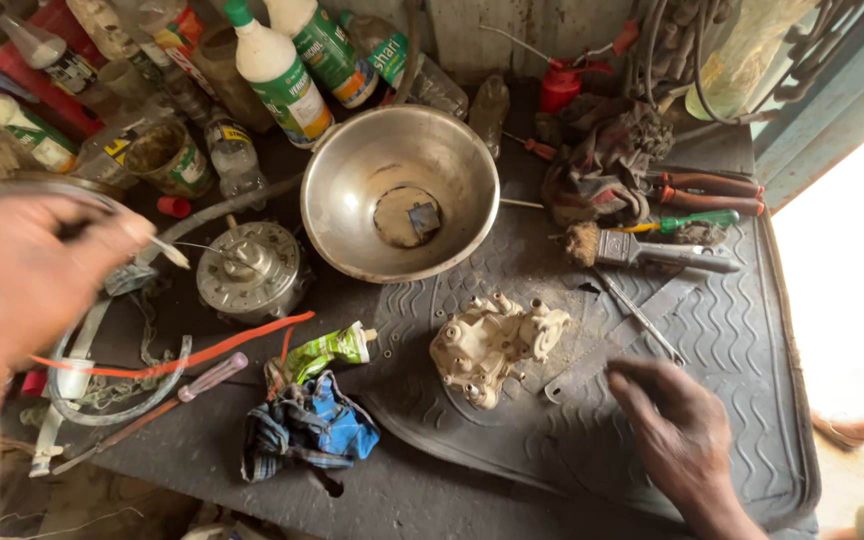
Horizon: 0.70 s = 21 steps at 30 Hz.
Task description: The person scrapes and cleans a metal carburetor assembly with a metal strip, wipes the components with a blue cloth, and moves various small mechanical parts on a workbench.
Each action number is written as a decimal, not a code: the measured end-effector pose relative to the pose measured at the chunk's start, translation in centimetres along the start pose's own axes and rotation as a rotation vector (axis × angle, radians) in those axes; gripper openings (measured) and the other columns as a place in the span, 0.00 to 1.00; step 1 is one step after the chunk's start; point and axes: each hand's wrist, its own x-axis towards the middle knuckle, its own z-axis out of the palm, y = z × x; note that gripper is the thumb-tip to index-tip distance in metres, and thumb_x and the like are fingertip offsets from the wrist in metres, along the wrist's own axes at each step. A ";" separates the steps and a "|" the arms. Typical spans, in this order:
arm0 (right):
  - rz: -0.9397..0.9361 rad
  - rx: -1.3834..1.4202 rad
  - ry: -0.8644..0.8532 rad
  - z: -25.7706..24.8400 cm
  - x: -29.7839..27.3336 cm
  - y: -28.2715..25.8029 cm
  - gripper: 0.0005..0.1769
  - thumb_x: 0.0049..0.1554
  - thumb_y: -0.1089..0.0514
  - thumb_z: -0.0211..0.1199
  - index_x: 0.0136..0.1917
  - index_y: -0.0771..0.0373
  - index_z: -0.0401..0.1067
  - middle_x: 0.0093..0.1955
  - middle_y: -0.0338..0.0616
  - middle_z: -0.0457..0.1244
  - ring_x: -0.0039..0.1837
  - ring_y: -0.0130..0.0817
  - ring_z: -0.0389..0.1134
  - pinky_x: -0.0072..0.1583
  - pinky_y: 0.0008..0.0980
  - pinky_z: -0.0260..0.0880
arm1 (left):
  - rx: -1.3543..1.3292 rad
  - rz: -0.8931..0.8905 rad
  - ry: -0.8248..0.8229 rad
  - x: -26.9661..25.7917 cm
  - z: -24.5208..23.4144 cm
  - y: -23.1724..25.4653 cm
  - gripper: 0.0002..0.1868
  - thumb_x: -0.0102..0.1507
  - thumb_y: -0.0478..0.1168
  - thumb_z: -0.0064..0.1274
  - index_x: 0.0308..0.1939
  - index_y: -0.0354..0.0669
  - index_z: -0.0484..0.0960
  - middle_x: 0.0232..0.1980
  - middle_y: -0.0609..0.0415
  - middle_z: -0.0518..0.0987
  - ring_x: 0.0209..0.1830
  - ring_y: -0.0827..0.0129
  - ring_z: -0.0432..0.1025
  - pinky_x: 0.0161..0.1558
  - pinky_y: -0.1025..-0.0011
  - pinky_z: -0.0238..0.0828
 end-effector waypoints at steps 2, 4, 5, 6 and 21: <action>-0.048 -0.066 -0.022 0.7 0.8 -1.6 0.21 0.57 0.55 0.65 0.63 0.60 0.75 0.57 0.44 0.72 0.55 0.31 0.74 0.55 0.31 0.74 | -0.084 -0.088 0.038 0.7 1.1 -1.6 0.17 0.67 0.49 0.60 0.45 0.38 0.87 0.38 0.46 0.84 0.33 0.64 0.72 0.37 0.60 0.70; -0.116 -0.092 -0.055 2.3 2.4 -3.7 0.29 0.55 0.52 0.66 0.68 0.59 0.70 0.59 0.46 0.69 0.53 0.35 0.73 0.50 0.34 0.75 | 0.086 -0.252 -0.082 1.0 3.7 -2.1 0.22 0.62 0.54 0.63 0.40 0.36 0.88 0.33 0.45 0.85 0.32 0.62 0.77 0.40 0.59 0.73; -0.234 -0.122 -0.074 2.7 3.0 -4.6 0.32 0.54 0.52 0.67 0.70 0.60 0.67 0.61 0.48 0.66 0.54 0.36 0.72 0.49 0.34 0.74 | 0.034 -0.276 -0.164 0.7 6.0 -2.1 0.22 0.61 0.55 0.62 0.41 0.37 0.89 0.33 0.45 0.86 0.32 0.60 0.77 0.39 0.58 0.74; -0.231 -0.124 -0.063 3.2 3.5 -5.3 0.32 0.54 0.52 0.67 0.70 0.60 0.67 0.61 0.48 0.66 0.54 0.36 0.72 0.49 0.34 0.74 | -0.018 -0.301 -0.247 0.2 8.5 -1.9 0.23 0.59 0.56 0.61 0.41 0.38 0.89 0.34 0.45 0.86 0.31 0.58 0.76 0.38 0.58 0.75; 0.006 0.000 -0.213 2.6 4.0 -0.4 0.26 0.59 0.50 0.63 0.68 0.60 0.72 0.57 0.45 0.73 0.58 0.27 0.72 0.61 0.30 0.71 | -0.179 -0.261 -0.490 -8.4 19.3 10.2 0.53 0.47 0.70 0.61 0.69 0.43 0.73 0.61 0.44 0.81 0.57 0.61 0.80 0.56 0.64 0.77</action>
